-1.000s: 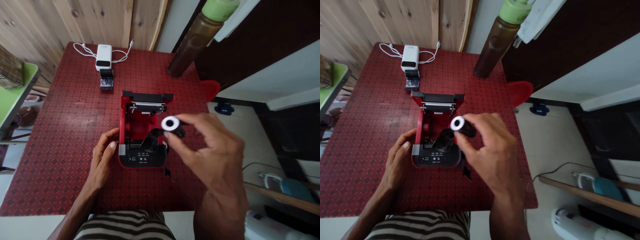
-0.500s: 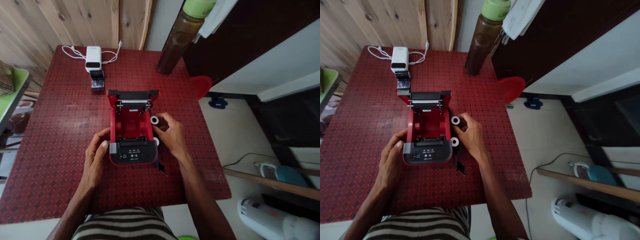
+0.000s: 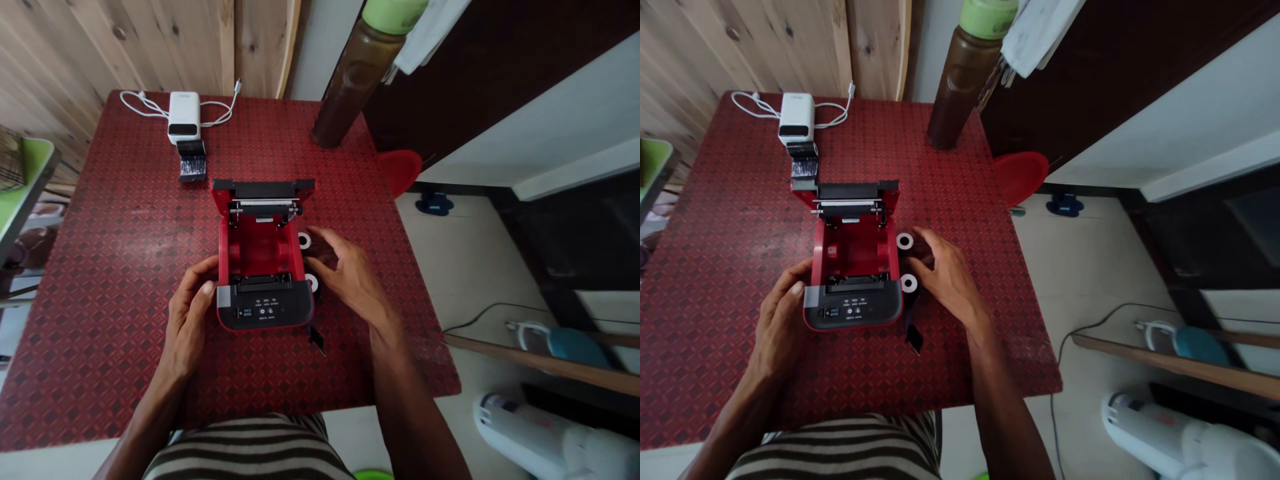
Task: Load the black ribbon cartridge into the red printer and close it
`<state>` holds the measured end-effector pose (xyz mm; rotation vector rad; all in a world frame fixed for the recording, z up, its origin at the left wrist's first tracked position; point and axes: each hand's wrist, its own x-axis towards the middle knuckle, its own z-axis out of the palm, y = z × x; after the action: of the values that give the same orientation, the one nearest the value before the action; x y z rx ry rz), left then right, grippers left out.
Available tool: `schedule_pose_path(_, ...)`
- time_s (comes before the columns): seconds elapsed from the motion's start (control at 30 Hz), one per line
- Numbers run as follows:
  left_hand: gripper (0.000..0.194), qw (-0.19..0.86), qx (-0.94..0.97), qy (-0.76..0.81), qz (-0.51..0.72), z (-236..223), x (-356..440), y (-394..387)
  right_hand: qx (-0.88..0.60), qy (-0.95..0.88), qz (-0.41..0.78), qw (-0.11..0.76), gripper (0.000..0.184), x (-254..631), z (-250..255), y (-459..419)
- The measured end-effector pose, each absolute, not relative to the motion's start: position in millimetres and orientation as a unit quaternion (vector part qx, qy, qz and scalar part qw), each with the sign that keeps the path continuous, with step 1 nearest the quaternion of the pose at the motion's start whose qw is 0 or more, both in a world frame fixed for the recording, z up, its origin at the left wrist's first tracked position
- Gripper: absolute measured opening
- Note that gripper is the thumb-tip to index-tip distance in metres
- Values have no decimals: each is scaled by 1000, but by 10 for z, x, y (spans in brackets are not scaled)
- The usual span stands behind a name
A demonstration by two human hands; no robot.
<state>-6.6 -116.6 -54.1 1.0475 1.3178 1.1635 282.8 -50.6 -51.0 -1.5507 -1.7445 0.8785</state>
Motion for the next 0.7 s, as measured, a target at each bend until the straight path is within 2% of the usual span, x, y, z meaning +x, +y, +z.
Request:
schedule_pose_path(0.1, 46, 516, 439, 551, 487, -545, -66, -1163, -600, -643, 344, 330, 44, 2946, -508, -618)
schedule_pose_path(0.23, 47, 516, 438, 555, 484, -545, -53, -1155, -617, -660, 307, 299, 24, 3058, -470, -855)
schedule_pose_path(0.3, 46, 520, 432, 555, 485, -543, -45, -1154, -606, -667, 326, 285, 27, 3025, -457, -967)
schedule_pose_path(0.4, 45, 523, 425, 555, 488, -543, -41, -1155, -583, -661, 355, 312, 37, 2877, -499, -1048)
schedule_pose_path(0.57, 48, 515, 436, 564, 477, -528, -52, -1147, -582, -651, 348, 341, 23, 2773, -586, -1045)
schedule_pose_path(0.7, 48, 511, 441, 569, 470, -501, -58, -1141, -607, -658, 308, 322, 31, 2982, -230, -1157)
